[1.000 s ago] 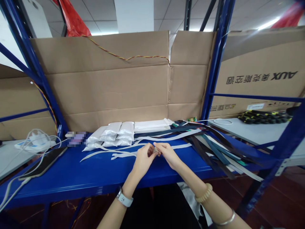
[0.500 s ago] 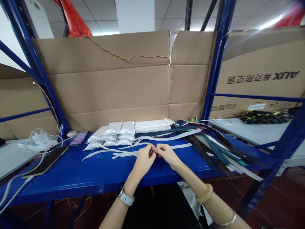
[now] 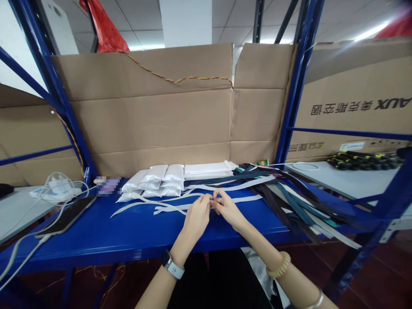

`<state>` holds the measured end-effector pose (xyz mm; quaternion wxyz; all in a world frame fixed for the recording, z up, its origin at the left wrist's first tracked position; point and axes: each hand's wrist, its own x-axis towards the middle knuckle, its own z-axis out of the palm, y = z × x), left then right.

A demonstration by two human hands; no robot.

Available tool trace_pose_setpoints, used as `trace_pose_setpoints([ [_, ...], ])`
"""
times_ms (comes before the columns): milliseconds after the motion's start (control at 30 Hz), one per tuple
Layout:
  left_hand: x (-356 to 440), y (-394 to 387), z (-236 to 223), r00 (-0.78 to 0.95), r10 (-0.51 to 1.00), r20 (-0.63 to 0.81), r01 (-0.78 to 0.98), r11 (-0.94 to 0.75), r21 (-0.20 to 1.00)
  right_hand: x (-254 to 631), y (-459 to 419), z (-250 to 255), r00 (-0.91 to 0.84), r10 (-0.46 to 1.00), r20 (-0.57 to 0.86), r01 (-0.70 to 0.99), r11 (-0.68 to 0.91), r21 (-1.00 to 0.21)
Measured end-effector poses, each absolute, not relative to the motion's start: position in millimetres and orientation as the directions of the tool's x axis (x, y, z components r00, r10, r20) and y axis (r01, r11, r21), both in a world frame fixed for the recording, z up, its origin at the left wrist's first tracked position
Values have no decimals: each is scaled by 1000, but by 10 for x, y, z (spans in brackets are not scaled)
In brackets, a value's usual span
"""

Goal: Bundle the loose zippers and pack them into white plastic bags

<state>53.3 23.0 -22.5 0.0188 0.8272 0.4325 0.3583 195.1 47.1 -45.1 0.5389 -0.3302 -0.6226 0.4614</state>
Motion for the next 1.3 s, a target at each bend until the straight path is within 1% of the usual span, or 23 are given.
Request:
trace_pose_setpoints([
  [67, 554, 204, -228, 363, 737, 569, 777, -577, 252, 1951, 478, -454, -170, 903, 394, -25, 396, -918],
  [200, 569, 174, -234, 356, 748, 560, 890, -454, 40, 1988, 438, -407, -113, 872, 476, 188, 490, -852],
  [267, 532, 181, -232, 345, 758, 553, 914, -407, -13, 2046, 414, -382, -72, 857, 510, 290, 508, -811],
  [333, 459, 200, -224, 321, 770, 551, 931, -363, -35, 2140, 408, -373, -29, 850, 526, 368, 499, -785],
  [433, 287, 232, -196, 292, 787, 544, 947, -319, -48, 2347, 434, -393, 24, 846, 533, 436, 471, -767],
  [567, -46, 249, -138, 200, 818, 540, 975, -223, -24, 2750, 487, -442, 127, 831, 542, 526, 407, -747],
  [733, -547, 235, -69, 14, 833, 554, 997, -52, 53, 3326, 543, -500, 329, 739, 588, 667, 259, -698],
  [800, -686, 226, -54, -55, 835, 548, 995, 1, 99, 3480, 566, -521, 370, 690, 622, 717, 214, -664],
  [867, -757, 220, -48, -89, 840, 534, 991, 22, 131, 3563, 594, -540, 370, 659, 655, 761, 190, -620],
  [1000, -761, 214, -64, -83, 856, 510, 990, 12, 141, 3604, 651, -580, 354, 631, 690, 813, 157, -560],
  [1100, -743, 214, -90, -44, 878, 476, 992, -18, 125, 3618, 671, -615, 374, 638, 673, 813, 123, -569],
  [1167, -729, 216, -104, -31, 875, 484, 993, -28, 114, 3592, 656, -609, 401, 631, 664, 802, 109, -587],
  [1233, -695, 228, -104, -24, 856, 516, 994, -35, 105, 3485, 599, -531, 407, 621, 670, 779, 146, -609],
  [1300, -627, 266, -83, 16, 848, 529, 994, -71, 85, 3269, 462, -344, 369, 642, 672, 729, 249, -638],
])
